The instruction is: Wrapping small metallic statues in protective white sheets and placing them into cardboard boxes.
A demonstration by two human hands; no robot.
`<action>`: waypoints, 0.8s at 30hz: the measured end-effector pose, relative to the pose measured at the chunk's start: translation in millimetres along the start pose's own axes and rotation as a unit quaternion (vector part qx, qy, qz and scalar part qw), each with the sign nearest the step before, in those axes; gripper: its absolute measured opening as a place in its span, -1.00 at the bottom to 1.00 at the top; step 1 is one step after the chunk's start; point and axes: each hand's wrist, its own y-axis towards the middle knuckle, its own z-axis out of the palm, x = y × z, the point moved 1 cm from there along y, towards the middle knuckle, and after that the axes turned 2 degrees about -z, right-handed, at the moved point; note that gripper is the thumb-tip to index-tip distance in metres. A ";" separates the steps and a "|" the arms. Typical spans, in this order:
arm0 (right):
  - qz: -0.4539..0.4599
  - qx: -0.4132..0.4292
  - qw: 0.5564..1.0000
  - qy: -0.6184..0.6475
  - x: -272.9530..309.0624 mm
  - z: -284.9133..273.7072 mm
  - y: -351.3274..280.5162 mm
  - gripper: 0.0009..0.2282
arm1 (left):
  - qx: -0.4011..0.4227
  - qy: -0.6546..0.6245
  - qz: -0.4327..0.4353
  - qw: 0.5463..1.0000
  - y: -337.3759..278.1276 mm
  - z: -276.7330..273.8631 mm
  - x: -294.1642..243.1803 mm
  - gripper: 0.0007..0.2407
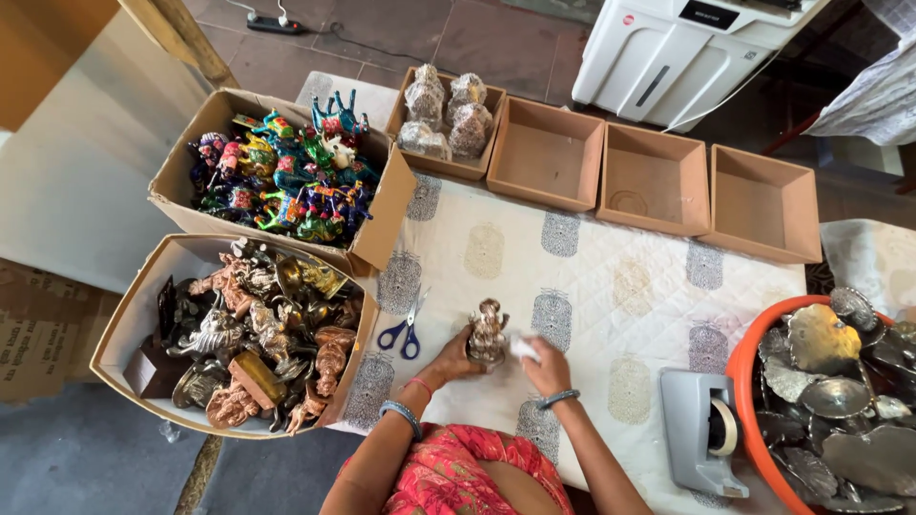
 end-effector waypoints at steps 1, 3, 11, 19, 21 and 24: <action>0.001 0.001 1.000 -0.001 7.9 -5.9 3.0 -0.63 | 0.000 -0.002 -0.001 1.000 -1.6 0.3 -6.2 -0.03; -0.152 -0.139 0.974 0.097 26.6 -19.0 7.0 -0.67 | -0.005 -0.034 -0.051 0.998 -6.5 0.0 -16.9 0.00; -0.140 0.030 0.980 0.141 42.9 -0.8 40.0 -0.68 | -0.003 -0.064 -0.043 0.997 -5.5 0.7 -15.3 -0.02; -0.110 0.072 0.991 0.034 25.0 -17.2 39.1 -0.70 | 0.007 -0.005 0.003 1.000 -2.0 1.8 -8.0 -0.05; -0.037 0.114 0.974 -0.194 36.1 -29.5 27.3 -0.75 | -0.012 -0.021 -0.046 0.999 -7.6 2.6 -17.4 -0.02; -0.081 -0.084 0.989 0.094 -42.8 0.2 54.3 -0.60 | -0.007 -0.047 -0.047 0.998 -10.9 0.8 -29.8 -0.01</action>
